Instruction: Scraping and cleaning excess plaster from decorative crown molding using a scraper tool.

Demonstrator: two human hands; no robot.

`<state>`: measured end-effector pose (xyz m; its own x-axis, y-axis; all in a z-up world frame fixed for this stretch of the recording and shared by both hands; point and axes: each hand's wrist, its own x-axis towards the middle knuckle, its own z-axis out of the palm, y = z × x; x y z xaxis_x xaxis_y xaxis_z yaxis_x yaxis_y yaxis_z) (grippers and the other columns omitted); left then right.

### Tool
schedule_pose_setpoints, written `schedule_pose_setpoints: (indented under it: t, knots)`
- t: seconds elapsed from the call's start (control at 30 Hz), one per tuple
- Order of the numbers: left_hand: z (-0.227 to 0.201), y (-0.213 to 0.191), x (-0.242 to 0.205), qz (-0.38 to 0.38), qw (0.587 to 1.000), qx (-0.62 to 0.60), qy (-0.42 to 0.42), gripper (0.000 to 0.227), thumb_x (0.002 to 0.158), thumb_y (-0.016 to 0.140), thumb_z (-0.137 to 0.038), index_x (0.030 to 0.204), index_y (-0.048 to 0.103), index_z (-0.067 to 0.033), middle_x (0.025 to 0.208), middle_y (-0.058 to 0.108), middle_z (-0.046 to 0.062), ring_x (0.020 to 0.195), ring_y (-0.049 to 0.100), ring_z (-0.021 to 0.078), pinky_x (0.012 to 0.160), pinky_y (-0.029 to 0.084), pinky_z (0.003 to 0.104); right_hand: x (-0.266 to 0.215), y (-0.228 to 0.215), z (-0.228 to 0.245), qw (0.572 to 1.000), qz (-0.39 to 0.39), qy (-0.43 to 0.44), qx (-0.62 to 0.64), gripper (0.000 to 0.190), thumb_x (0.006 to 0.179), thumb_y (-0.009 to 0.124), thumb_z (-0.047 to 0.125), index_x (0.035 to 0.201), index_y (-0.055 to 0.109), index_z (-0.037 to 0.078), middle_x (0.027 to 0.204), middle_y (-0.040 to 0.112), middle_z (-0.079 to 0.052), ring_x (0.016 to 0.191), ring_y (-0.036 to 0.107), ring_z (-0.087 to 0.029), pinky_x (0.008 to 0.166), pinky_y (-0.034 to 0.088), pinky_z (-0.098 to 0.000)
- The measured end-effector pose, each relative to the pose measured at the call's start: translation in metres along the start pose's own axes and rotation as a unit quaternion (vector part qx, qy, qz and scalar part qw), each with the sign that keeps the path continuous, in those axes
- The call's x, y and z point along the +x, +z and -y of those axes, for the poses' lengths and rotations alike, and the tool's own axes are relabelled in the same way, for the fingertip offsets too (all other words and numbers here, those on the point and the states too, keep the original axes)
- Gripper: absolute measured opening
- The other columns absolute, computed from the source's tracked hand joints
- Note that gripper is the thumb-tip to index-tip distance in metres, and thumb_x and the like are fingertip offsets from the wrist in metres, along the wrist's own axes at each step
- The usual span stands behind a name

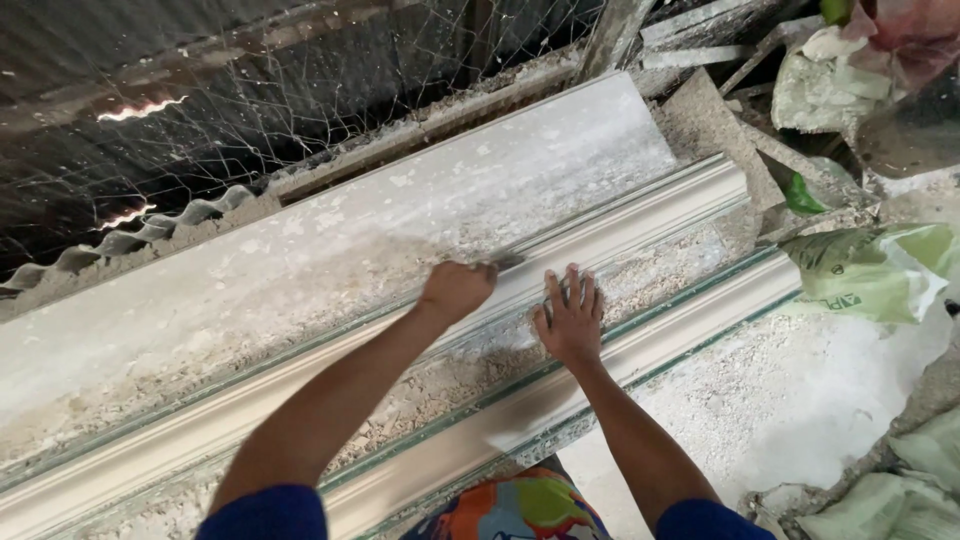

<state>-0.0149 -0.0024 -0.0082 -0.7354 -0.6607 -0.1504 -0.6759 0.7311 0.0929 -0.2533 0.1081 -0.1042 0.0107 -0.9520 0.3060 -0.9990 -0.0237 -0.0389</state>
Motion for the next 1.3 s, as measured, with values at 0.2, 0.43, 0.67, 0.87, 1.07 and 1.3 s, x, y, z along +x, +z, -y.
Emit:
schedule_pose_setpoints:
  t: [0.2, 0.43, 0.67, 0.87, 1.07, 1.3]
  knots:
    - [0.02, -0.023, -0.019, 0.065, 0.991, -0.073, -0.093, 0.021, 0.098, 0.058, -0.026, 0.111, 0.075, -0.0284, 0.098, 0.076, 0.006, 0.091, 0.076, 0.0344, 0.074, 0.061, 0.05, -0.008, 0.006, -0.007, 1.0, 0.02, -0.007, 0.021, 0.069, 0.098, 0.047, 0.051, 0.161, 0.038, 0.023, 0.163, 0.031, -0.019, 0.148, 0.029, -0.047, 0.117, 0.028, -0.0643]
    - [0.126, -0.033, -0.209, 0.131, 0.903, -0.305, -0.272, 0.045, 0.095, 0.059, -0.043, 0.135, 0.068, -0.0224, 0.127, 0.074, 0.018, 0.117, 0.066, 0.0504, 0.1, 0.052, 0.062, -0.006, 0.008, -0.004, 1.0, -0.013, -0.015, 0.023, 0.066, 0.102, 0.043, 0.053, 0.159, 0.043, 0.021, 0.163, 0.032, -0.02, 0.147, 0.03, -0.049, 0.115, 0.029, -0.0638]
    - [0.151, -0.001, -0.265, 0.184, 0.875, -0.275, -0.354, 0.05, 0.097, 0.055, -0.048, 0.141, 0.065, -0.0246, 0.134, 0.072, 0.015, 0.124, 0.065, 0.045, 0.106, 0.051, 0.058, -0.002, 0.01, -0.006, 0.999, -0.025, -0.024, 0.016, 0.065, 0.103, 0.045, 0.05, 0.158, 0.045, 0.016, 0.162, 0.032, -0.023, 0.147, 0.029, -0.051, 0.114, 0.029, -0.0653]
    - [0.121, 0.027, -0.176, 0.146, 0.917, -0.203, -0.313, 0.047, 0.098, 0.049, -0.054, 0.14, 0.062, -0.0407, 0.131, 0.072, 0.007, 0.117, 0.069, 0.0396, 0.099, 0.056, 0.055, -0.003, 0.008, -0.009, 0.999, 0.008, -0.02, 0.043, 0.066, 0.104, 0.042, 0.051, 0.16, 0.041, 0.015, 0.162, 0.029, -0.024, 0.147, 0.026, -0.053, 0.113, 0.026, -0.0666]
    - [0.133, 0.023, -0.205, 0.181, 0.917, -0.178, -0.307, 0.047, 0.098, 0.046, -0.054, 0.142, 0.06, -0.045, 0.133, 0.071, 0.005, 0.118, 0.069, 0.038, 0.097, 0.057, 0.055, -0.005, 0.012, -0.009, 0.999, -0.007, -0.02, 0.04, 0.068, 0.105, 0.04, 0.055, 0.161, 0.04, 0.017, 0.163, 0.028, -0.022, 0.148, 0.026, -0.051, 0.114, 0.026, -0.0656]
    - [0.138, 0.02, -0.278, 0.202, 0.939, -0.073, -0.268, 0.046, 0.103, 0.035, -0.051, 0.146, 0.05, -0.0476, 0.12, 0.073, 0.005, 0.106, 0.074, 0.035, 0.092, 0.061, 0.052, -0.006, 0.022, -0.011, 0.998, -0.054, -0.035, -0.012, 0.066, 0.104, 0.041, 0.054, 0.158, 0.046, 0.016, 0.16, 0.035, -0.023, 0.145, 0.035, -0.051, 0.109, 0.035, -0.0648]
